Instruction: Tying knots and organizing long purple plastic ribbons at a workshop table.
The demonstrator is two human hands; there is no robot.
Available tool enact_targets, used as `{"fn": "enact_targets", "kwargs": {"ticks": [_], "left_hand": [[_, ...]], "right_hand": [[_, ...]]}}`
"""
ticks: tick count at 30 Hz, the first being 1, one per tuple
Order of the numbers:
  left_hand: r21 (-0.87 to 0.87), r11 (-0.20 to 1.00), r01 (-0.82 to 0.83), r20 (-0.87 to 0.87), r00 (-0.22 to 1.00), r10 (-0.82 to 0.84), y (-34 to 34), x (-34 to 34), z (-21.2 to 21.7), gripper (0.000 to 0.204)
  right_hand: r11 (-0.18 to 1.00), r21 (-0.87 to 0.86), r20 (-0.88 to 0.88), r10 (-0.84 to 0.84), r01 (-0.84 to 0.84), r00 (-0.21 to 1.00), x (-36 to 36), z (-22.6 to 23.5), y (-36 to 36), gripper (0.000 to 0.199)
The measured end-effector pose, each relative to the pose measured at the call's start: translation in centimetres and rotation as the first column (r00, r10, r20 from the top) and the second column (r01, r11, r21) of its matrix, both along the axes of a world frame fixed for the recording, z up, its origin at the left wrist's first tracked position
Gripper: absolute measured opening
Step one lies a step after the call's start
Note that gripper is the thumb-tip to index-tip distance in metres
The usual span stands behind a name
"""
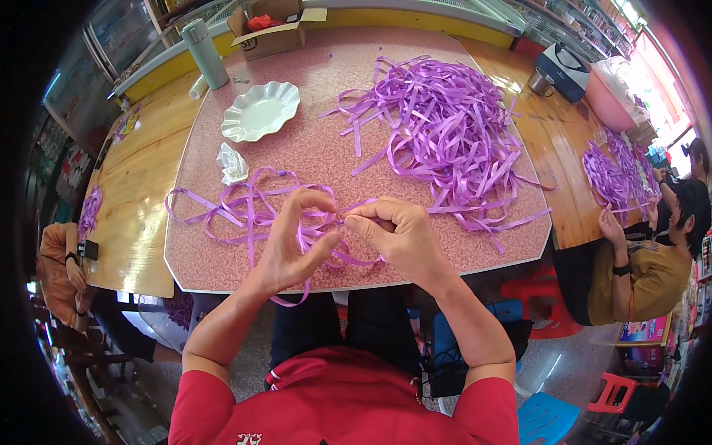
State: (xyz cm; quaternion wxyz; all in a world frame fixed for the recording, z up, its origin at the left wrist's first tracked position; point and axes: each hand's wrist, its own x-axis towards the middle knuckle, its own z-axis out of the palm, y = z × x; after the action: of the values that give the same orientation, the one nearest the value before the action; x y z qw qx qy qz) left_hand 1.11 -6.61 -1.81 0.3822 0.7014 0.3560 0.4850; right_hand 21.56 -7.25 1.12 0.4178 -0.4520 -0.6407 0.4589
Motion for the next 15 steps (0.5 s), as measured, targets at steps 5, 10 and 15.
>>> {"fn": "enact_targets", "kwargs": {"ticks": [5, 10, 15], "left_hand": [[0.696, 0.717, 0.024, -0.401, 0.842, 0.361, 0.9, 0.4, 0.7, 0.038], [0.734, 0.670, 0.112, -0.481, 0.782, 0.396, 0.7, -0.7, 1.3, 0.022], [0.415, 0.843, 0.343, -0.590, 0.806, -0.037, 0.4, -3.3, 2.3, 0.011]], "right_hand": [[0.996, 0.088, 0.094, 0.002, -0.010, 0.996, -0.1, 0.2, -0.2, 0.015], [0.994, 0.109, 0.101, -0.018, 0.007, 0.995, -0.3, -0.2, -0.5, 0.010], [0.911, 0.395, 0.142, 0.068, -0.120, 0.988, -0.8, -1.0, -1.2, 0.005]]}}
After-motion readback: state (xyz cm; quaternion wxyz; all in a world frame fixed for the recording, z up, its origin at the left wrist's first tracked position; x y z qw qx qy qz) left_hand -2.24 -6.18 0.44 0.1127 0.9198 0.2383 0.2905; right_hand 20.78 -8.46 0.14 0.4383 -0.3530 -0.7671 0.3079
